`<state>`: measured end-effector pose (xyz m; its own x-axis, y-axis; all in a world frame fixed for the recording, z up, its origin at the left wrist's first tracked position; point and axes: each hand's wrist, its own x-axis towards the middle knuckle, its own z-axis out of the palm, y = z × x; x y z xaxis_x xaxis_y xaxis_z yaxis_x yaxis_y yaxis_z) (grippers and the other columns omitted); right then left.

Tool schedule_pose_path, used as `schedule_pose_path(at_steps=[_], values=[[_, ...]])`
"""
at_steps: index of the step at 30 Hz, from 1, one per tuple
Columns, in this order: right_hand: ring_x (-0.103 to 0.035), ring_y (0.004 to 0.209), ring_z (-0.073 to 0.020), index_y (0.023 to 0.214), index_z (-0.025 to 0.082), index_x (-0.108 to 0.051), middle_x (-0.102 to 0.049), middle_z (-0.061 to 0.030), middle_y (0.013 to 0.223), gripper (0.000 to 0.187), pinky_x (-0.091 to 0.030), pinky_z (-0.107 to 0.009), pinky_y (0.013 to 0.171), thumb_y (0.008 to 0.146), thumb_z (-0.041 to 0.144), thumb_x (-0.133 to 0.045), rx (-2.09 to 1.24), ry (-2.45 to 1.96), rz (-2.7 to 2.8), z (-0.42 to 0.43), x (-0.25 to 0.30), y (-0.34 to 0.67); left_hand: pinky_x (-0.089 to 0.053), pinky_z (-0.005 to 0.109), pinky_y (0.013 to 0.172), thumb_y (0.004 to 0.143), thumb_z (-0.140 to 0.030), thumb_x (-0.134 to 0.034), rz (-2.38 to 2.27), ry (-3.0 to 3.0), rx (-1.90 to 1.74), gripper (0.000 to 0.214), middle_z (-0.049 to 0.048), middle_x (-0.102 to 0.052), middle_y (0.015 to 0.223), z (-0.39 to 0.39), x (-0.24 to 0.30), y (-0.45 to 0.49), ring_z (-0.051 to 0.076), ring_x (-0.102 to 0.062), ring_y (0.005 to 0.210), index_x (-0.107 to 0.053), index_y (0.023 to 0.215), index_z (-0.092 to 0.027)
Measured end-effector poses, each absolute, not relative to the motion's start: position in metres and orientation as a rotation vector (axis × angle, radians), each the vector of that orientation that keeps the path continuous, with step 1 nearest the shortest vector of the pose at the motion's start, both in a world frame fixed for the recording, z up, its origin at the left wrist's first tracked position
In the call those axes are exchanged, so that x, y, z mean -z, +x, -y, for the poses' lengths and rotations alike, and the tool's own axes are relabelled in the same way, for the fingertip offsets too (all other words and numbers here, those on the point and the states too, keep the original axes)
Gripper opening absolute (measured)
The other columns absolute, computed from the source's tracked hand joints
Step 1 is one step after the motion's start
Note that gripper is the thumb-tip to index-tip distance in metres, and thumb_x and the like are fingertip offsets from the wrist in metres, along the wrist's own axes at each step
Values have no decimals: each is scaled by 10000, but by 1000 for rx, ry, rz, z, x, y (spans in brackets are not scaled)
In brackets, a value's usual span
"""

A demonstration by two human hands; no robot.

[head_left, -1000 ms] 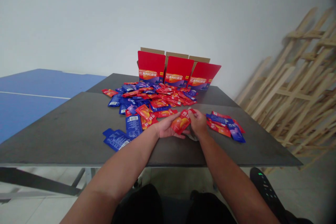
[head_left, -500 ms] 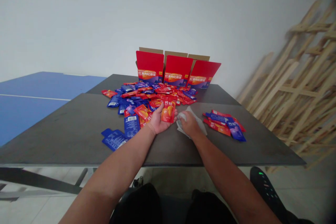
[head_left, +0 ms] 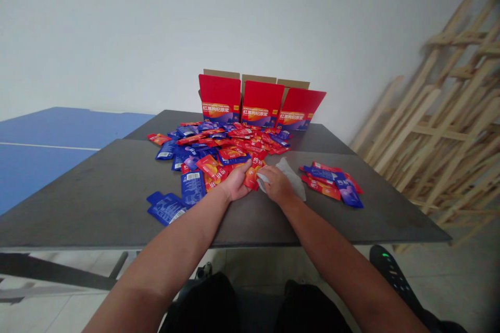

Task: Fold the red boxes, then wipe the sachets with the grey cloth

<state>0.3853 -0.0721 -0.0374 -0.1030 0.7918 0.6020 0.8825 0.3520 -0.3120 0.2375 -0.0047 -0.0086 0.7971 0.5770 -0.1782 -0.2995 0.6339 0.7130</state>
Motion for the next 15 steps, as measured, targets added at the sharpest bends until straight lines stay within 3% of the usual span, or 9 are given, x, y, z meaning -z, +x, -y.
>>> schedule_pose_path(at_steps=[5, 9, 15], values=[[-577, 1063, -244, 1122, 178, -594, -629, -119, 1099, 285, -456, -385, 975, 868, 243, -482, 163, -1612, 1579, 71, 35, 391, -553, 311, 690, 933, -448, -488, -457, 823, -426, 381, 107, -711, 960, 8, 13, 237, 190, -677, 821, -643, 1119, -153], [-577, 1044, -247, 1085, 205, -552, -625, -107, 1075, 262, -448, -394, 958, 877, 346, -478, 163, -1691, 1316, 66, 35, 398, -531, 275, 626, 918, -455, -518, -426, 879, -363, 387, 118, -702, 1064, 8, 16, 235, 206, -690, 857, -622, 1147, -161], [-548, 989, -250, 1080, 192, -466, -548, -112, 1039, 287, -467, -449, 905, 871, 390, -472, 334, -1479, 1043, 66, 38, 404, -519, 273, 589, 919, -440, -509, -357, 751, -364, 394, 133, -697, 1079, 4, 13, 232, 228, -695, 876, -616, 1150, -139]])
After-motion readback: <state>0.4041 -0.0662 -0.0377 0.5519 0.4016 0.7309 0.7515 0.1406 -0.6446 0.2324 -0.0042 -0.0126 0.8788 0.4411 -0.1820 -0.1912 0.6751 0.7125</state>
